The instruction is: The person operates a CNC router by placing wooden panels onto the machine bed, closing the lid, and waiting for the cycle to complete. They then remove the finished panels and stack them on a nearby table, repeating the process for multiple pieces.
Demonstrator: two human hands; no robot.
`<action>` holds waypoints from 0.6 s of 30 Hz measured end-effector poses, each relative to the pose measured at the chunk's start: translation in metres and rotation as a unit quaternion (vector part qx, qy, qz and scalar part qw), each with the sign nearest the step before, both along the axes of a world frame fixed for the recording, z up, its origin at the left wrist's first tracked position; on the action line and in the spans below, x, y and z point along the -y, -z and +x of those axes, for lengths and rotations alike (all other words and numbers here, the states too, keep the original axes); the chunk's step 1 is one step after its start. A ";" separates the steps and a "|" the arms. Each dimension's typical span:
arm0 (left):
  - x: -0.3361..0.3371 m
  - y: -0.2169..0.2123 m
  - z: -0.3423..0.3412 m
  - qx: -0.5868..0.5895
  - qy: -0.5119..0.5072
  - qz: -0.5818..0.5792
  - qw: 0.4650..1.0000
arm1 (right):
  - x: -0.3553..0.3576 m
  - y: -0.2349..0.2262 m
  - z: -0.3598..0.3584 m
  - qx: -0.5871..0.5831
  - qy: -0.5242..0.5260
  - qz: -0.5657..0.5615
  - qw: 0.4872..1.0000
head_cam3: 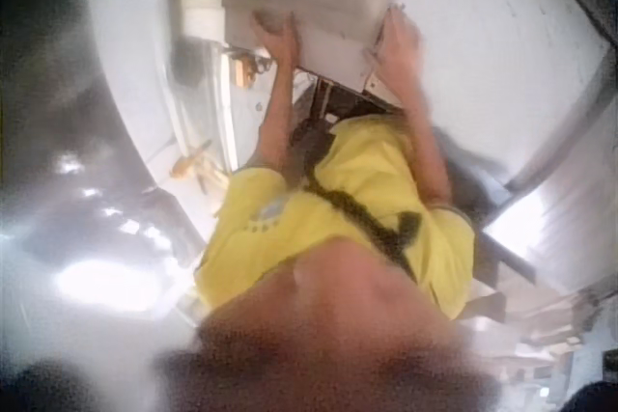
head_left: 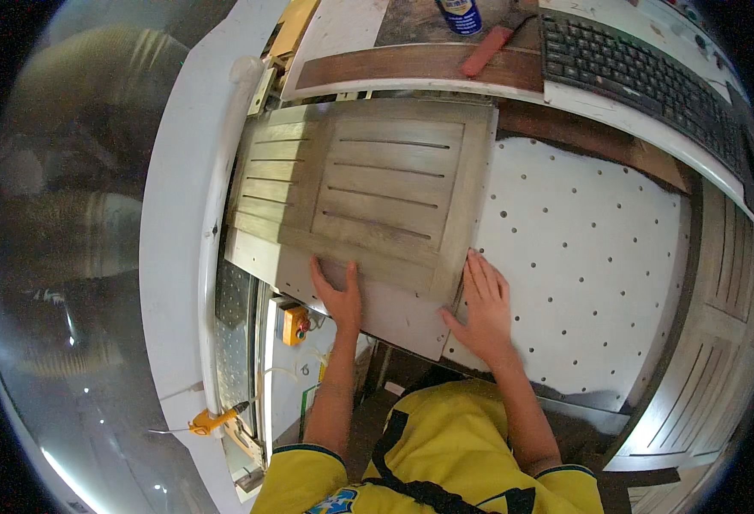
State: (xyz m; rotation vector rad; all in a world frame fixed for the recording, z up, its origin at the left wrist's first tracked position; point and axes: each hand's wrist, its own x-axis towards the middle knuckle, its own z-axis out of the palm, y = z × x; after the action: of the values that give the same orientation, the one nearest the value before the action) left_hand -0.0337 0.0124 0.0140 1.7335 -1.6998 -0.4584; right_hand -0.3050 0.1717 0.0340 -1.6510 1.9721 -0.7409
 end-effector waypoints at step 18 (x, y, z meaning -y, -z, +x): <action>0.004 0.010 0.009 0.057 0.029 -0.026 0.998 | 0.036 -0.013 -0.007 -0.012 0.057 -0.063 0.996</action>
State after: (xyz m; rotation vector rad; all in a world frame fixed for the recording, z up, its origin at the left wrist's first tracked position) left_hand -0.0249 0.0084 0.0038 1.7065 -1.8293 -0.3443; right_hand -0.3117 0.1354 0.0472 -1.6346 2.0889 -0.9095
